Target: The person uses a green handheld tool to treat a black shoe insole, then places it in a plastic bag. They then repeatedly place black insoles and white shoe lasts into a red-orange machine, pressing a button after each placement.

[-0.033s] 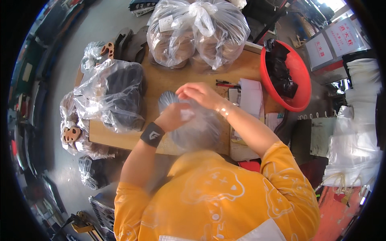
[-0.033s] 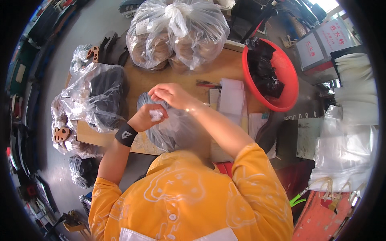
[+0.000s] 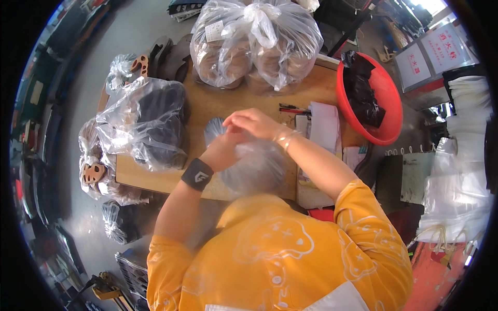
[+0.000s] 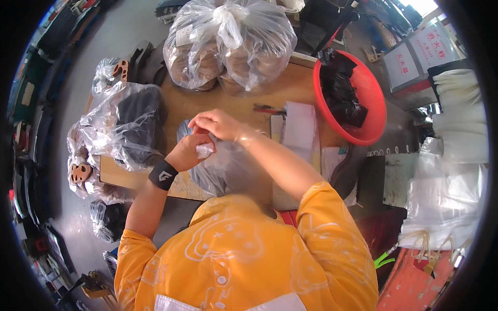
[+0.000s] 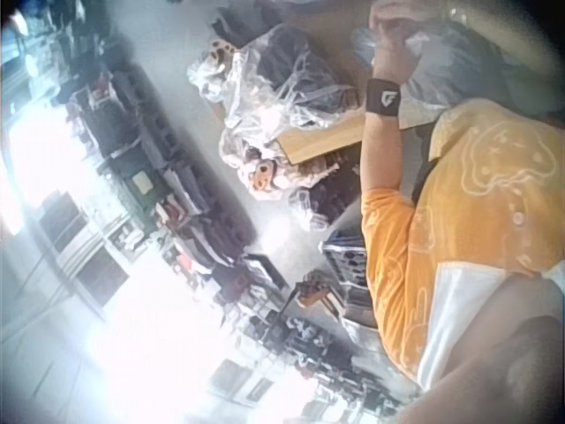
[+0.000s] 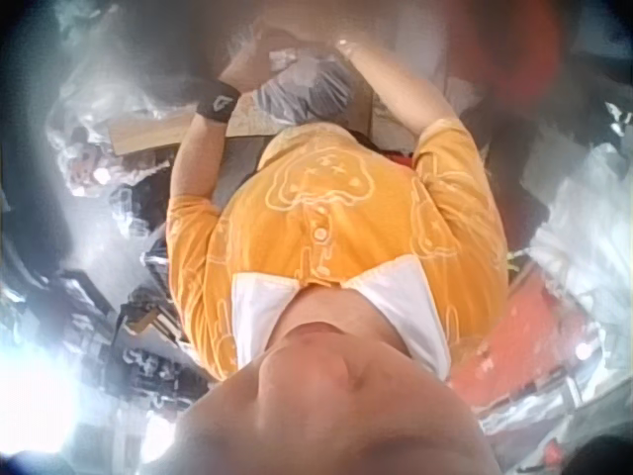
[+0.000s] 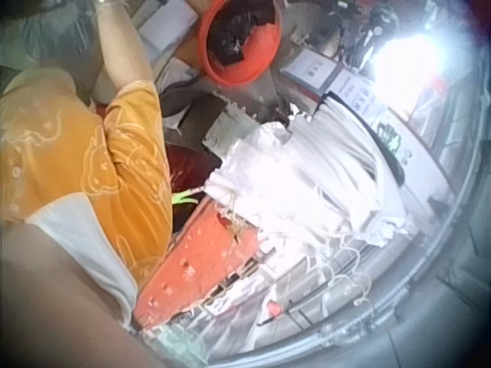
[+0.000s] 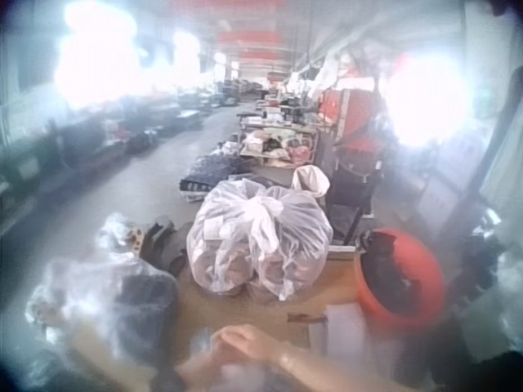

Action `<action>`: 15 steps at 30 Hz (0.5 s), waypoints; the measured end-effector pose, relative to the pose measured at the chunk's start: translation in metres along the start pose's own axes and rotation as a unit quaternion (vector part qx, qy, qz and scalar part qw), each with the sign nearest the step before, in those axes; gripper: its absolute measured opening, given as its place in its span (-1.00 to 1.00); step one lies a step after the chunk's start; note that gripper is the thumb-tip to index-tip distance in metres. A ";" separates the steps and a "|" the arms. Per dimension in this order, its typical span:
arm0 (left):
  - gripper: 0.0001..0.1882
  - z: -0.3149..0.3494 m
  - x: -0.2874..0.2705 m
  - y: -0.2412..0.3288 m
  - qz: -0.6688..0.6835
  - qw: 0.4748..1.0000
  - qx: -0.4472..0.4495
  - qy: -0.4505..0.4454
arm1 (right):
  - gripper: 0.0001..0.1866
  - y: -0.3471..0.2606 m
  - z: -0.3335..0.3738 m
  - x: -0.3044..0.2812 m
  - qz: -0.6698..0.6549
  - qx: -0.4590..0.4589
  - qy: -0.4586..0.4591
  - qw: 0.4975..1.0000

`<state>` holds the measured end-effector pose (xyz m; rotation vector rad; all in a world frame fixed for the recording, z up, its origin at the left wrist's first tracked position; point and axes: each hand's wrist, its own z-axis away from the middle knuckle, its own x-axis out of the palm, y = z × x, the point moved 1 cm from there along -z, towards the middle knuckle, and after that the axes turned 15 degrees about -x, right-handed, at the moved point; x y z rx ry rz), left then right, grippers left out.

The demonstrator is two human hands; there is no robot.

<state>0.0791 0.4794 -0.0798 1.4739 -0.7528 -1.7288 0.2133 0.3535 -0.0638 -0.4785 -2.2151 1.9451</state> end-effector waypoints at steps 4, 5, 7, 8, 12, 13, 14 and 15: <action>-0.76 0.001 -0.002 0.016 -0.158 0.976 -0.062 0.135 | -0.67 0.058 -0.009 -0.005 0.149 0.008 -0.175 0.973; -0.75 -0.001 0.001 0.020 -0.153 0.971 0.002 0.183 | -0.64 0.064 -0.006 -0.006 0.227 0.006 -0.214 0.950; -0.74 -0.005 0.008 0.023 -0.142 0.946 0.089 0.277 | -0.53 0.062 0.005 -0.011 0.136 -0.013 -0.198 0.971; -0.73 -0.008 0.012 0.023 -0.097 0.947 0.107 0.287 | -0.51 0.058 0.009 -0.016 0.089 0.017 -0.201 0.975; -0.72 -0.012 0.024 0.018 -0.150 0.902 0.076 0.397 | -0.55 0.026 0.017 -0.040 0.127 0.050 -0.151 0.979; -0.72 -0.011 0.025 0.017 -0.144 0.895 0.099 0.410 | -0.59 0.018 0.015 -0.042 0.169 0.021 -0.135 0.976; -0.72 -0.011 0.026 0.016 -0.143 0.896 0.092 0.410 | -0.61 0.008 0.013 -0.043 0.228 -0.071 -0.130 0.962; -0.72 -0.010 0.027 0.016 -0.131 0.895 0.084 0.417 | -0.63 -0.002 0.011 -0.043 0.288 -0.148 -0.124 0.938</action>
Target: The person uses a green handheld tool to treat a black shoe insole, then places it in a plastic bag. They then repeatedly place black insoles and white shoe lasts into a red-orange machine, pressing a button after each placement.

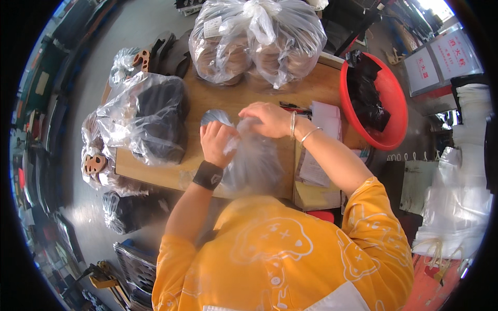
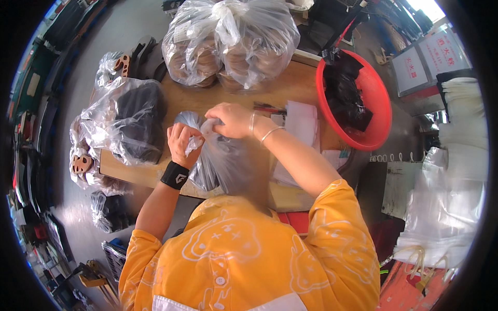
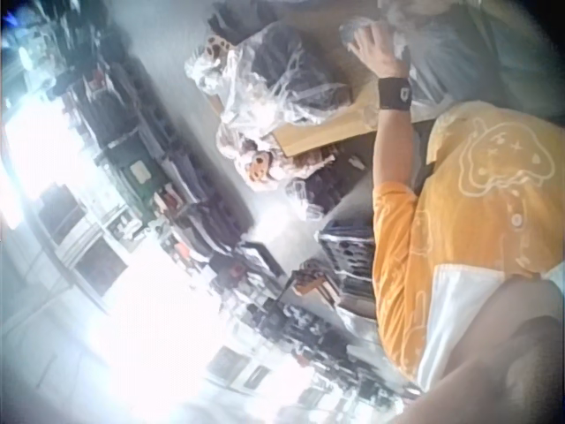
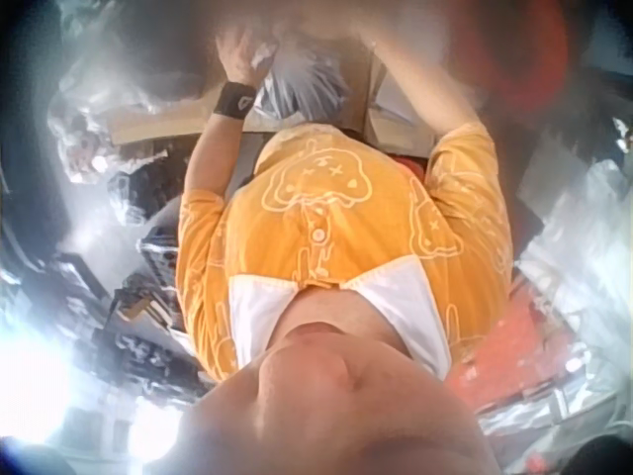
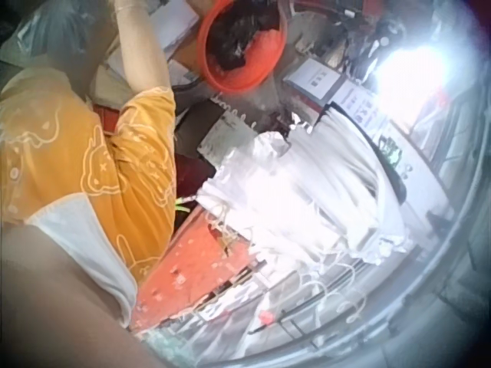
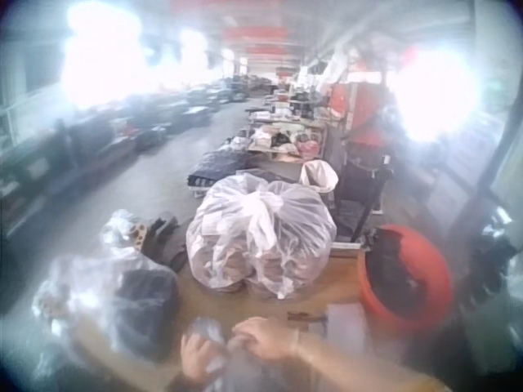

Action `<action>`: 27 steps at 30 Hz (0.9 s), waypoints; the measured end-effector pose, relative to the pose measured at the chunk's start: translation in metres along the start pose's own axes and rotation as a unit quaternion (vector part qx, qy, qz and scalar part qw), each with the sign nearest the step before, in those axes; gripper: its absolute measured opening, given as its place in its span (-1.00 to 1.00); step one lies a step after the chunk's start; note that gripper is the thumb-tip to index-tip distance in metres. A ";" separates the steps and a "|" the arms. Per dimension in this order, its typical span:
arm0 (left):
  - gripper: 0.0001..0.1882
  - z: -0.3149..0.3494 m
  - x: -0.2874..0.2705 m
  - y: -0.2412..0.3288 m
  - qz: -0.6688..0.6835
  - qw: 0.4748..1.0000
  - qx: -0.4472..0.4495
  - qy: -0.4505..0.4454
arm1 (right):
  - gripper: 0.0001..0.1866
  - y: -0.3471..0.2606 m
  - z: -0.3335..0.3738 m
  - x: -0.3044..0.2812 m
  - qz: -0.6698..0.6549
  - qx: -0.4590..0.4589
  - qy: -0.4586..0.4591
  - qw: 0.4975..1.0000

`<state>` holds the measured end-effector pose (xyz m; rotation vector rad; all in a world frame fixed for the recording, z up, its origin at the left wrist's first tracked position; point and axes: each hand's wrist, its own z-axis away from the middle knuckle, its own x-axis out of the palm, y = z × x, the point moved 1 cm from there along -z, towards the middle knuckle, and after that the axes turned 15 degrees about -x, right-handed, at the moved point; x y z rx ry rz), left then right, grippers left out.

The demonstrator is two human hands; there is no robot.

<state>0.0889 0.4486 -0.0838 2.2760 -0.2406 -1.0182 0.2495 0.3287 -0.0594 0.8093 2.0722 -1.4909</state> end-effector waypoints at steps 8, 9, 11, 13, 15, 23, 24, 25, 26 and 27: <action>-0.70 0.004 0.007 0.005 -0.007 0.999 -0.032 0.031 | -0.54 -0.033 -0.025 -0.007 -0.019 0.065 -0.034 0.997; -0.71 0.004 0.006 0.004 -0.007 0.999 -0.041 0.029 | -0.58 -0.032 -0.027 -0.008 -0.031 0.048 -0.023 0.998; -0.73 0.005 0.002 0.004 0.003 0.999 -0.038 0.013 | -0.62 -0.025 -0.027 -0.007 -0.053 0.054 -0.038 0.996; -0.76 0.009 -0.005 0.001 0.031 0.999 -0.032 -0.020 | -0.67 -0.014 -0.019 -0.006 -0.013 -0.001 0.033 0.999; -0.80 0.020 -0.012 -0.004 0.025 0.998 -0.046 -0.034 | -0.76 0.000 -0.003 0.000 0.033 -0.049 0.075 0.995; -0.87 0.072 -0.027 -0.028 -0.089 0.965 -0.211 -0.125 | -0.73 0.057 0.050 0.042 0.039 0.160 0.121 0.979; -0.85 0.071 -0.027 -0.029 -0.094 0.961 -0.224 -0.130 | -0.73 0.056 0.048 0.042 0.032 0.193 0.117 0.974; -0.83 0.069 -0.028 -0.027 -0.100 0.963 -0.215 -0.125 | -0.73 0.052 0.044 0.040 0.049 0.154 0.156 0.974; -0.86 0.065 -0.027 -0.025 -0.091 0.964 -0.200 -0.150 | -0.74 0.048 0.040 0.038 -0.089 0.149 0.172 0.970; -0.89 0.062 -0.027 -0.022 -0.082 0.963 -0.204 -0.157 | -0.75 0.040 0.036 0.040 -0.220 0.185 0.176 0.942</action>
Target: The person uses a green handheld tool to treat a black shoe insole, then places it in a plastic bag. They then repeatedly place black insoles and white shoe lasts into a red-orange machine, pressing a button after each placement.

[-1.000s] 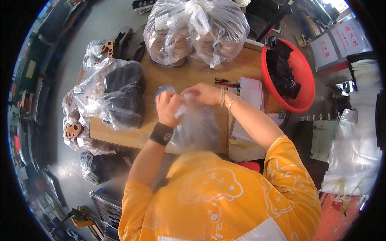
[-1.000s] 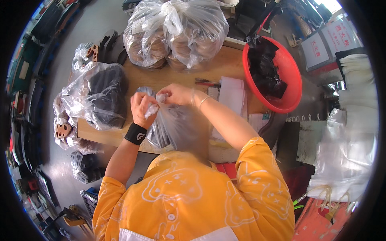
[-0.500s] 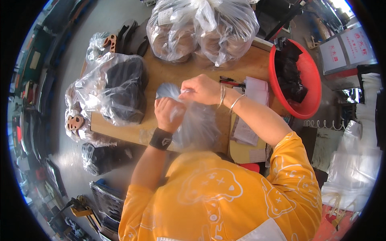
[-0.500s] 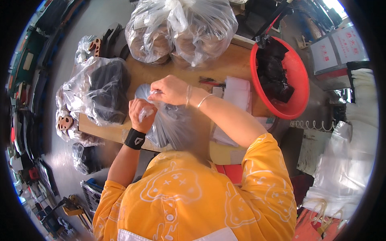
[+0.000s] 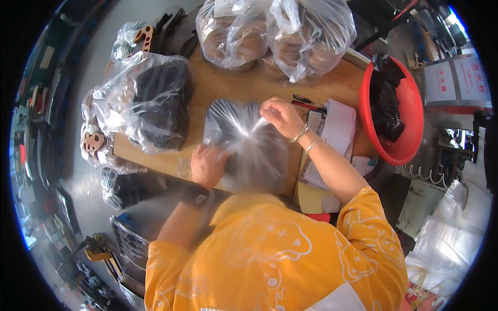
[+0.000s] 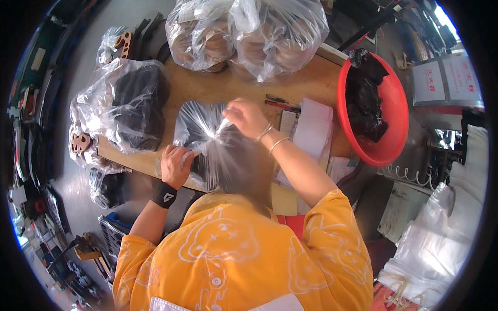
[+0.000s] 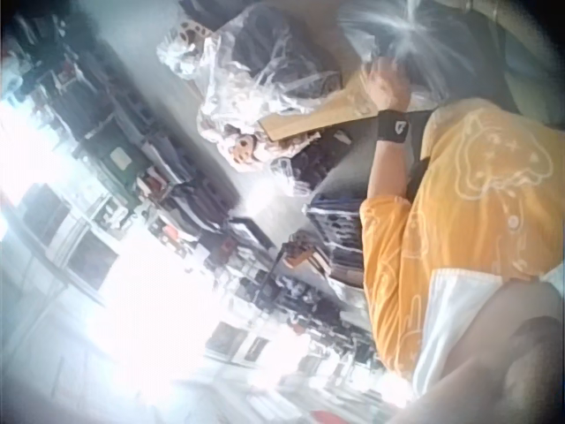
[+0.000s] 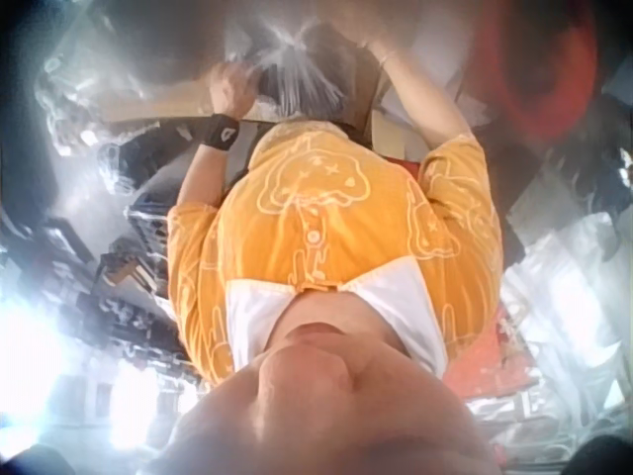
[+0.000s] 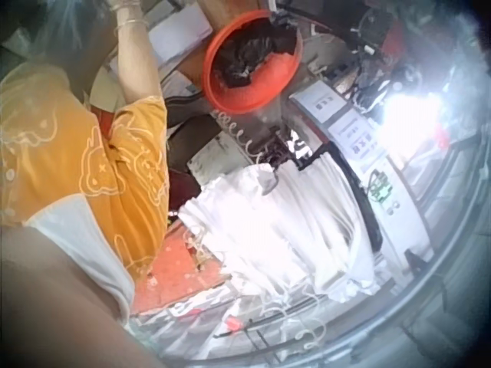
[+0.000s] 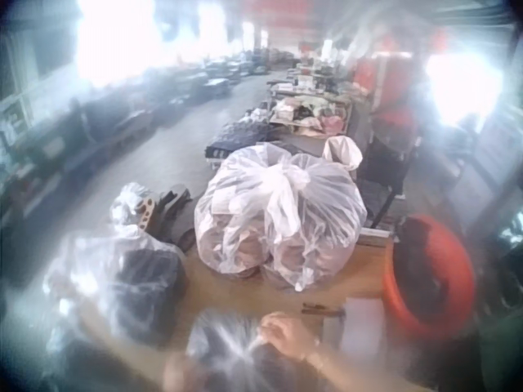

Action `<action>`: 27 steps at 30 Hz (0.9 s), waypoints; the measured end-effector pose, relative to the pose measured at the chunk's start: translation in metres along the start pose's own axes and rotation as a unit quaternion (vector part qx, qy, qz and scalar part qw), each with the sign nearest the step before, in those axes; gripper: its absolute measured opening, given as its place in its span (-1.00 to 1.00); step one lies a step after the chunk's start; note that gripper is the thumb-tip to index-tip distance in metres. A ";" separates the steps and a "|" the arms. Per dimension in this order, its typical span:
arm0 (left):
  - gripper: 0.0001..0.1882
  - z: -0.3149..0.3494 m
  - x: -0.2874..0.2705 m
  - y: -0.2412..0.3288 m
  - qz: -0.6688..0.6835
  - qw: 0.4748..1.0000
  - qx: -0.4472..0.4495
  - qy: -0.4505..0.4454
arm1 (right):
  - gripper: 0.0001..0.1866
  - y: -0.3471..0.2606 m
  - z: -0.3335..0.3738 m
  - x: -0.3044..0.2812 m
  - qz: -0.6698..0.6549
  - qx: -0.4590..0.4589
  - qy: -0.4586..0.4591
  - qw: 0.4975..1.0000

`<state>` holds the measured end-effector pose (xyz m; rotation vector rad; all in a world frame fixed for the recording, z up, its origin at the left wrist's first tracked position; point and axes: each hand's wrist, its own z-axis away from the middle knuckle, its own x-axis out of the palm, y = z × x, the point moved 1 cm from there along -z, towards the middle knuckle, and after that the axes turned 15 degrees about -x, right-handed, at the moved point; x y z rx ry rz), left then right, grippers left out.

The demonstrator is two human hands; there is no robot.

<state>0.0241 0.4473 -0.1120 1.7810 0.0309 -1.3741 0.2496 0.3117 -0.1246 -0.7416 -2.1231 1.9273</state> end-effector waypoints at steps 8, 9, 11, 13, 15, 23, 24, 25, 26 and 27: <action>-0.72 0.002 0.002 -0.017 -0.068 0.984 -0.133 -0.098 | -0.67 -0.005 -0.022 0.013 0.044 -0.056 -0.221 0.973; -0.70 0.002 0.001 -0.023 -0.068 0.983 -0.135 -0.104 | -0.67 -0.002 -0.023 0.011 0.125 -0.048 -0.227 0.965; -0.64 0.001 -0.001 -0.023 -0.125 0.958 -0.187 -0.177 | -0.68 -0.003 -0.021 0.011 0.198 -0.085 -0.262 0.941; -0.66 -0.004 -0.010 -0.005 -0.149 0.957 -0.137 -0.208 | -0.68 -0.009 -0.014 0.014 0.309 -0.106 -0.309 0.893; -0.79 -0.021 -0.007 0.029 -0.098 0.964 -0.129 -0.210 | -0.71 -0.014 -0.006 0.017 0.331 -0.111 -0.345 0.871; -0.75 -0.036 0.065 0.079 0.241 0.968 0.063 -0.007 | -0.77 0.034 0.023 0.012 0.190 -0.221 -0.085 0.953; -0.58 -0.028 0.069 0.067 0.326 0.945 0.040 0.017 | -0.78 0.041 0.028 0.010 0.143 -0.180 -0.040 0.972; -0.43 -0.021 0.072 0.056 0.312 0.950 0.013 -0.001 | -0.79 0.047 0.031 0.009 0.094 -0.108 -0.009 0.990; -0.47 -0.016 0.072 0.044 0.299 0.953 0.006 -0.036 | -0.74 0.051 0.034 0.008 0.046 -0.027 0.016 0.998; -0.51 -0.012 0.070 0.035 0.287 0.956 0.020 -0.060 | -0.69 0.053 0.036 0.008 -0.003 0.053 0.040 0.998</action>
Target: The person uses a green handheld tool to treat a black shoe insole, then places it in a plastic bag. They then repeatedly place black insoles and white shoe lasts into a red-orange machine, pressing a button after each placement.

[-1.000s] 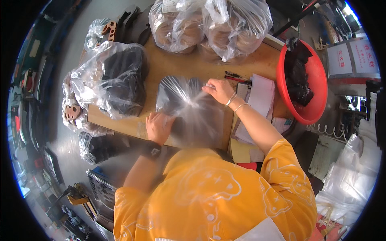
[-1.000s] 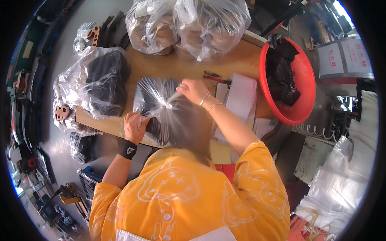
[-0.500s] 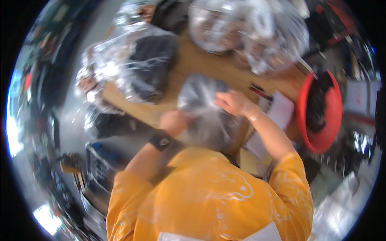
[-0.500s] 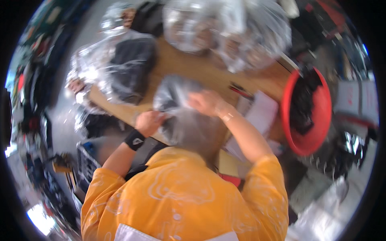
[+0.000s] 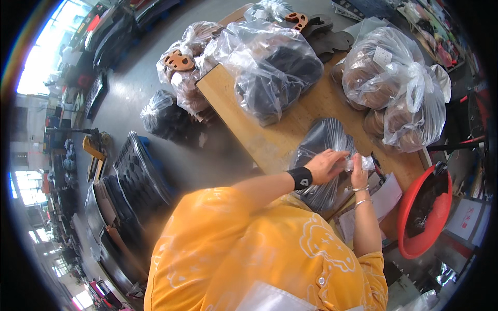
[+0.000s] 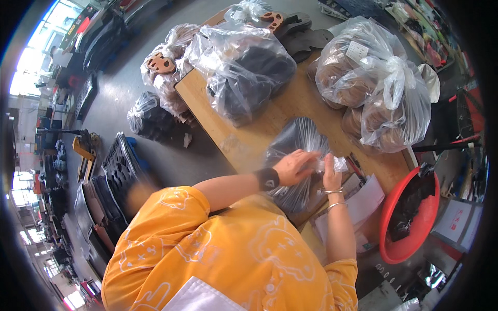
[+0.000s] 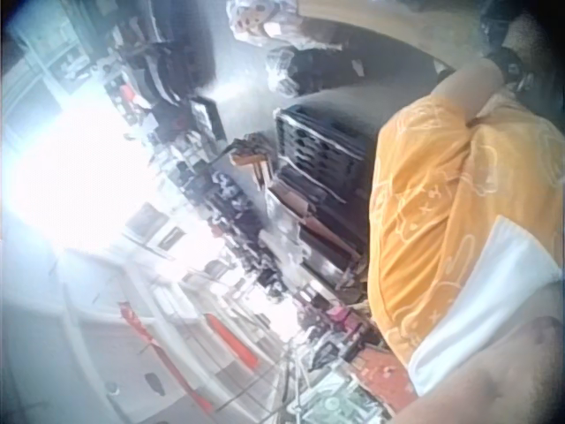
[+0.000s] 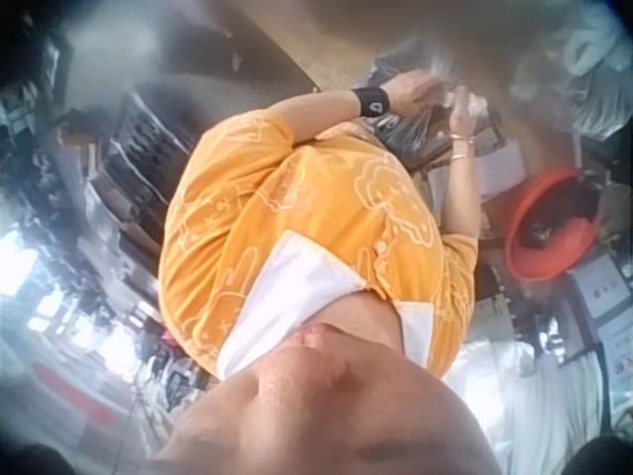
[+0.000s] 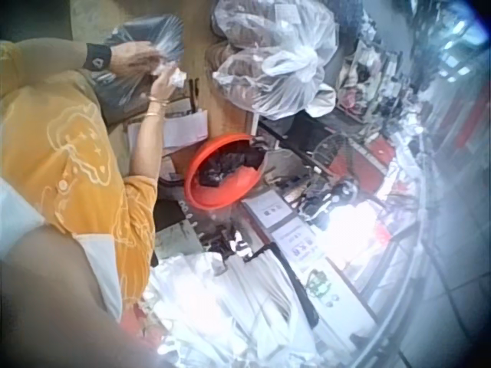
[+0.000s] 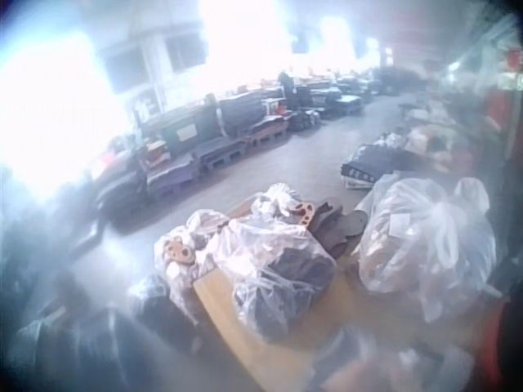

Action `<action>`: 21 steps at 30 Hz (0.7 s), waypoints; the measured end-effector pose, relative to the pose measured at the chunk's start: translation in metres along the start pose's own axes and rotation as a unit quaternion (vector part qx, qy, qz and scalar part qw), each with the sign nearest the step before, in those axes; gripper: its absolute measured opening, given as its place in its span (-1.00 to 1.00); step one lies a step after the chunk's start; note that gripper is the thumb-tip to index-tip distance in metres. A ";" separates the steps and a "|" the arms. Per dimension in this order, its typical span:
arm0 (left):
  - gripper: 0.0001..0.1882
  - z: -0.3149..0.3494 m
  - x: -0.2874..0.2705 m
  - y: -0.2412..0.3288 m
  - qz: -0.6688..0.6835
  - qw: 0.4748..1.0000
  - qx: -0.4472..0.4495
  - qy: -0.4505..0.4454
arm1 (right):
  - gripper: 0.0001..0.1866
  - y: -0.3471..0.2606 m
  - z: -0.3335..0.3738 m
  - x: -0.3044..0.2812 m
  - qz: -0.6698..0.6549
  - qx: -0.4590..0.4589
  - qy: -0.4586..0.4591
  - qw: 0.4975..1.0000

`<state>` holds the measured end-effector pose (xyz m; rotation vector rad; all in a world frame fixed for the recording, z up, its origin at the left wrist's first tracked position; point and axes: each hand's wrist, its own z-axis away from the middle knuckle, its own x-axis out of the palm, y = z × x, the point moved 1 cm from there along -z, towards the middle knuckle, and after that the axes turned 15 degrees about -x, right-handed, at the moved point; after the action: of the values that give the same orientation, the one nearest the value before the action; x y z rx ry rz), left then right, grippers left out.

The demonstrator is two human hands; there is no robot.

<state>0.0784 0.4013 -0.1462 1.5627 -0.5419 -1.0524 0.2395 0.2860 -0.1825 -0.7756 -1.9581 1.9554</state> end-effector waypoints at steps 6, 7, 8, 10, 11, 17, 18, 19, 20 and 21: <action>-0.77 0.009 -0.036 0.012 -0.216 0.971 -0.024 0.101 | -0.65 -0.027 -0.008 0.006 0.066 -0.097 -0.054 0.992; -0.73 0.011 -0.034 0.022 -0.278 0.950 -0.001 0.145 | -0.64 -0.031 -0.010 0.006 0.073 -0.089 -0.060 0.992; -0.69 0.010 -0.031 0.031 -0.239 0.956 0.043 0.163 | -0.62 -0.035 -0.011 0.006 0.104 -0.122 -0.066 0.985; -0.60 0.006 -0.019 0.045 -0.178 0.971 0.061 0.148 | -0.59 -0.041 -0.012 0.005 0.152 -0.143 -0.082 0.975; -0.58 0.002 -0.013 0.050 -0.088 0.991 0.037 0.090 | -0.54 -0.043 -0.012 0.006 0.190 -0.163 -0.072 0.966; -0.71 -0.010 -0.003 0.033 -0.058 0.987 -0.144 0.045 | -0.70 -0.053 -0.017 0.011 0.299 -0.284 -0.057 0.909; -0.75 -0.009 -0.003 0.029 -0.101 0.987 -0.114 0.041 | -0.70 -0.056 -0.019 0.013 0.380 -0.389 -0.058 0.837; -0.79 -0.010 -0.003 0.025 -0.079 0.993 -0.071 0.055 | -0.71 -0.058 -0.023 0.011 0.277 -0.314 -0.060 0.906; -0.83 -0.010 -0.002 0.021 -0.071 0.994 -0.067 0.048 | -0.71 -0.058 -0.025 0.010 0.160 -0.237 -0.068 0.956; -0.84 -0.010 -0.002 0.017 -0.021 0.993 -0.108 0.031 | -0.68 -0.060 -0.028 0.007 0.144 -0.188 -0.067 0.969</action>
<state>0.0888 0.4032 -0.1297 1.4154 -0.3406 -1.0539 0.2381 0.3163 -0.1232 -1.1001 -2.4621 1.8464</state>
